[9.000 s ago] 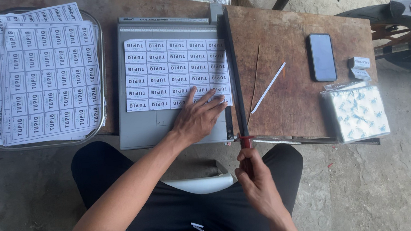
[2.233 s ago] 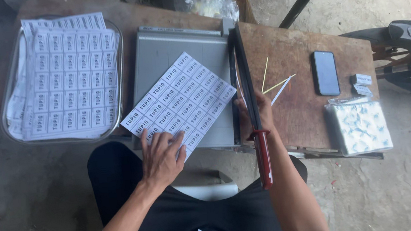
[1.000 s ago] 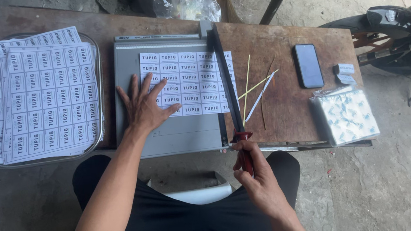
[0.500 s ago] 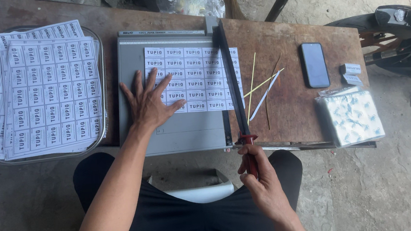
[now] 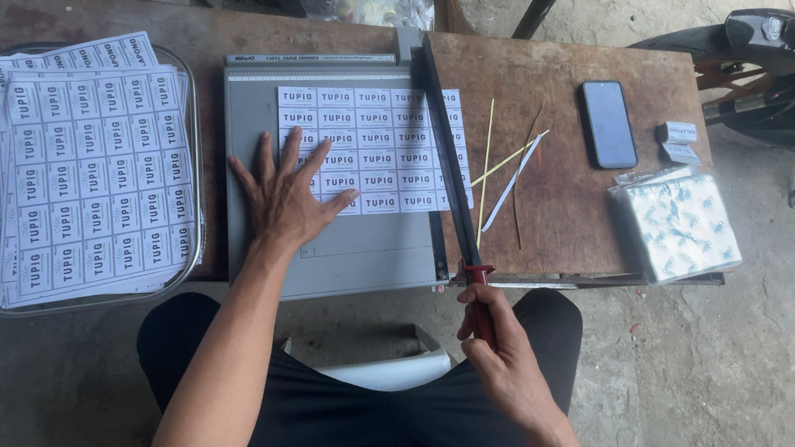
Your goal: The person uses a manual paper trimmer to cut a sheet of printed labels into smaller individual pieces. They align the sheet, press down the cutting arm, and then remove the cut strips and pieces, repeating the process with new sheets.
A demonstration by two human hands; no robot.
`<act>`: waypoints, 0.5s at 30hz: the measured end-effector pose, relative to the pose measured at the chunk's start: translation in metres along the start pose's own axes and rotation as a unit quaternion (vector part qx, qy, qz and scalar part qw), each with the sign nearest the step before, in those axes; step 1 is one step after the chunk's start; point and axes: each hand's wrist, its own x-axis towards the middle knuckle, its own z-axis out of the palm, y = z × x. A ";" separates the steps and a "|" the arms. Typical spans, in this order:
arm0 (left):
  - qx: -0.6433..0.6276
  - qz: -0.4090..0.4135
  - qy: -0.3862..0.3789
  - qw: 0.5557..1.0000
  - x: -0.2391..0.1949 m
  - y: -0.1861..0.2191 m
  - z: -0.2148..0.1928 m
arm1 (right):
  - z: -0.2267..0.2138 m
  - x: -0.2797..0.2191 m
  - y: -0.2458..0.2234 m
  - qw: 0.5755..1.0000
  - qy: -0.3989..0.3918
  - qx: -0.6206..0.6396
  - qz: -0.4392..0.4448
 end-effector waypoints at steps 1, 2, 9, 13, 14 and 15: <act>0.003 0.004 0.003 1.000 0.000 0.000 -0.002 | 0.001 0.000 0.001 1.000 0.002 -0.002 0.011; 0.006 0.007 0.006 1.000 -0.003 0.003 -0.002 | 0.001 0.000 0.001 1.000 0.003 0.004 0.003; -0.014 0.198 0.004 0.980 -0.045 0.080 0.034 | 0.003 0.000 0.008 1.000 0.005 0.019 -0.016; -0.018 0.201 -0.027 0.979 -0.054 0.097 0.047 | 0.001 0.002 0.012 0.998 -0.001 0.046 -0.036; -0.020 0.198 -0.031 0.980 -0.053 0.095 0.047 | 0.001 0.001 0.013 0.998 -0.006 0.050 -0.036; -0.021 0.194 -0.035 0.980 -0.055 0.093 0.046 | 0.002 0.001 0.014 0.998 -0.011 0.054 -0.037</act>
